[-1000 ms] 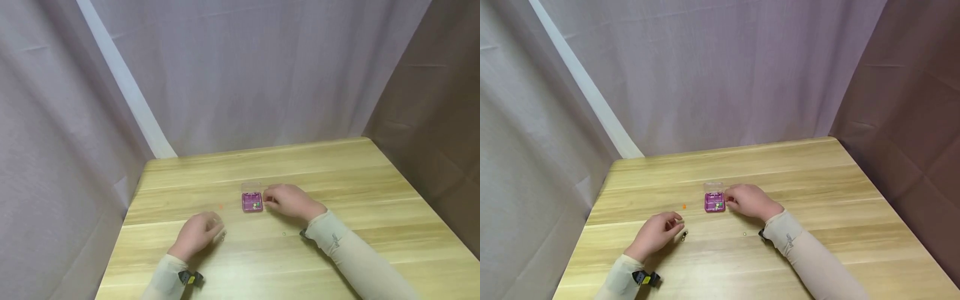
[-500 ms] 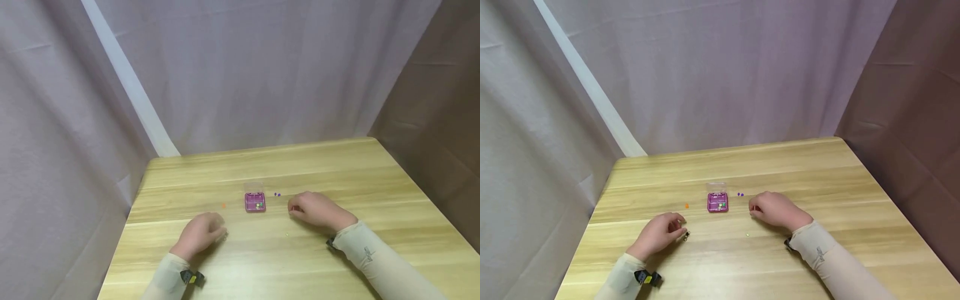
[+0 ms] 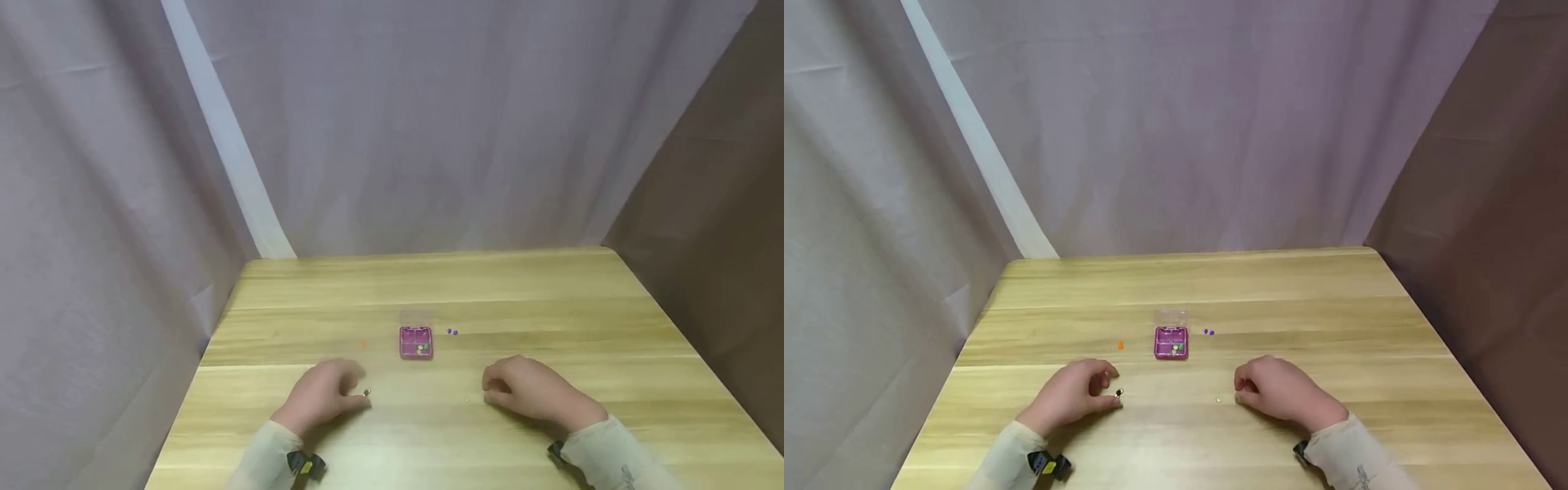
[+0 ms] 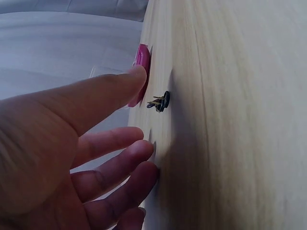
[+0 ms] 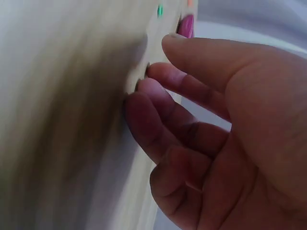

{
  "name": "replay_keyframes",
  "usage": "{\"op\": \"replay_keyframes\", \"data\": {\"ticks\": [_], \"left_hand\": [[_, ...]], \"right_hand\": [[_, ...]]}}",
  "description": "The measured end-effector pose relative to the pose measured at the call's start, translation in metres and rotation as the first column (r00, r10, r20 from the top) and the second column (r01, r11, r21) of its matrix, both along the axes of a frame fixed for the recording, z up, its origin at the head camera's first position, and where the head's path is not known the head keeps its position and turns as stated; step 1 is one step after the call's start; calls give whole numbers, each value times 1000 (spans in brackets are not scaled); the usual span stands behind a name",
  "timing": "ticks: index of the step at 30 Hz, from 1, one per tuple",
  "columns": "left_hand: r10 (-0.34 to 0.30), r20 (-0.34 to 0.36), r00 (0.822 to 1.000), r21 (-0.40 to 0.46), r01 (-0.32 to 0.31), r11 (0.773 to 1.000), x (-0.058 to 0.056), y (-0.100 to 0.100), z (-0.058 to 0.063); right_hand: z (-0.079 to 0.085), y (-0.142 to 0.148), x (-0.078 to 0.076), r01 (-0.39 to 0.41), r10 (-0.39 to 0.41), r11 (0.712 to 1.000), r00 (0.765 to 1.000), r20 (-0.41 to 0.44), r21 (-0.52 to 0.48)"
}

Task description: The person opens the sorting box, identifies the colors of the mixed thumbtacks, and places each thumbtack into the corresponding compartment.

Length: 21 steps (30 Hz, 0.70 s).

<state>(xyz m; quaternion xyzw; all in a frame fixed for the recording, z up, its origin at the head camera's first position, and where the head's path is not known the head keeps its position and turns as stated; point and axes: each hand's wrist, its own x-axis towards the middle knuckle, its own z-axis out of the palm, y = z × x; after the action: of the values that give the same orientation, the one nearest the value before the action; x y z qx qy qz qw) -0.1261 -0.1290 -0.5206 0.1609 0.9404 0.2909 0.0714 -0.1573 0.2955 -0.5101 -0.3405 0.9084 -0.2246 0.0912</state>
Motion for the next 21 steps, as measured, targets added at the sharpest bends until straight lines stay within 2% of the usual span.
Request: {"op": "replay_keyframes", "data": {"ticks": [4,8,15,21], "left_hand": [[-15,-24,1000,-24,14,1000,1,2,0],[-6,-24,1000,-9,6,1000,0,5,-2],[5,-41,999,1,-5,1000,-3,10,-3],[11,-67,998,-11,-12,1000,-8,8,-1]], "right_hand": [[-7,-15,11,13,-14,1000,1000,-17,-9],[-7,-28,14,18,-19,1000,997,-71,-6],[-9,-36,10,-20,21,1000,986,-164,7],[-11,-41,3,-24,24,1000,982,-186,0]]}}
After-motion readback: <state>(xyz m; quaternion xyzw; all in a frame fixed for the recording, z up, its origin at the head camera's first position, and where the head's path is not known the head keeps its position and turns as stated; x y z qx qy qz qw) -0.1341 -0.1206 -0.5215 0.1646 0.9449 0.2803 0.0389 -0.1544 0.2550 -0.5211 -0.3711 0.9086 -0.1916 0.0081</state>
